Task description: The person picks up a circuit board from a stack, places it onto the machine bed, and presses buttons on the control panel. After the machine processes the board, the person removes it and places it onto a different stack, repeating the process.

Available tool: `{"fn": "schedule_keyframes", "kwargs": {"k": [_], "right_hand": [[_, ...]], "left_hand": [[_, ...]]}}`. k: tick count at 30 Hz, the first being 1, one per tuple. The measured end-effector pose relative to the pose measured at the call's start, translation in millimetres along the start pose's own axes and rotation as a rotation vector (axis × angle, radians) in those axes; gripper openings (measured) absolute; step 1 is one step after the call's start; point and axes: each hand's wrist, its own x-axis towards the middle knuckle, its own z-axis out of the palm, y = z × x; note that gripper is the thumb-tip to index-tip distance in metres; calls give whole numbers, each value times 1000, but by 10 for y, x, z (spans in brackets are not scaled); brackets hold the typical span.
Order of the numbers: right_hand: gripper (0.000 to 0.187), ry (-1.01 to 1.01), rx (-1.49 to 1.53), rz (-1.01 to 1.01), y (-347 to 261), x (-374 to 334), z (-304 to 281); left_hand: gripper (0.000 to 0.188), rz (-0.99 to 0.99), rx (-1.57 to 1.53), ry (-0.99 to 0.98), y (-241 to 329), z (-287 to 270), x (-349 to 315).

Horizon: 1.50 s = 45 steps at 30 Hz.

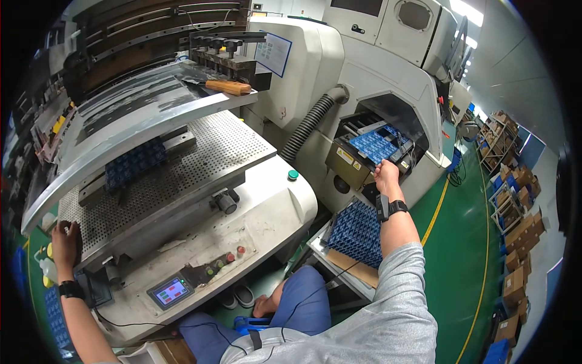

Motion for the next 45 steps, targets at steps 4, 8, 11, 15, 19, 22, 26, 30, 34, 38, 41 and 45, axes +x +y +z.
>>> {"fn": "schedule_keyframes", "kwargs": {"k": [4,8,11,15,19,22,26,30,34,38,41,45], "right_hand": [[20,-25,-12,-4,64,1,25],[19,-35,13,6,47,8,2],[19,-44,23,4,30,43,-33],[20,-17,59,51,14,118,-85],[20,-13,67,64,-29,237,-112],[18,9,87,75,-50,333,-121],[18,35,104,60,-38,422,-128],[15,95,167,82,-26,474,-121],[18,139,200,73,3,484,-90],[21,153,164,62,29,468,-63],[22,140,140,59,36,432,-63],[22,133,207,84,37,416,-42]], "left_hand": [[33,47,41,21,-89,49,-8],[31,52,36,-13,-111,53,0],[31,50,26,-14,-88,26,0],[32,31,1,-3,-80,18,-6],[32,17,23,-13,-129,44,19],[31,74,80,-18,-155,48,18],[30,130,122,-30,-175,19,8],[30,105,87,-23,-240,58,39],[29,143,174,-25,-341,110,41],[27,191,182,-22,-383,116,49],[25,296,284,-10,-388,112,36],[20,306,327,-5,-404,131,52]]}}
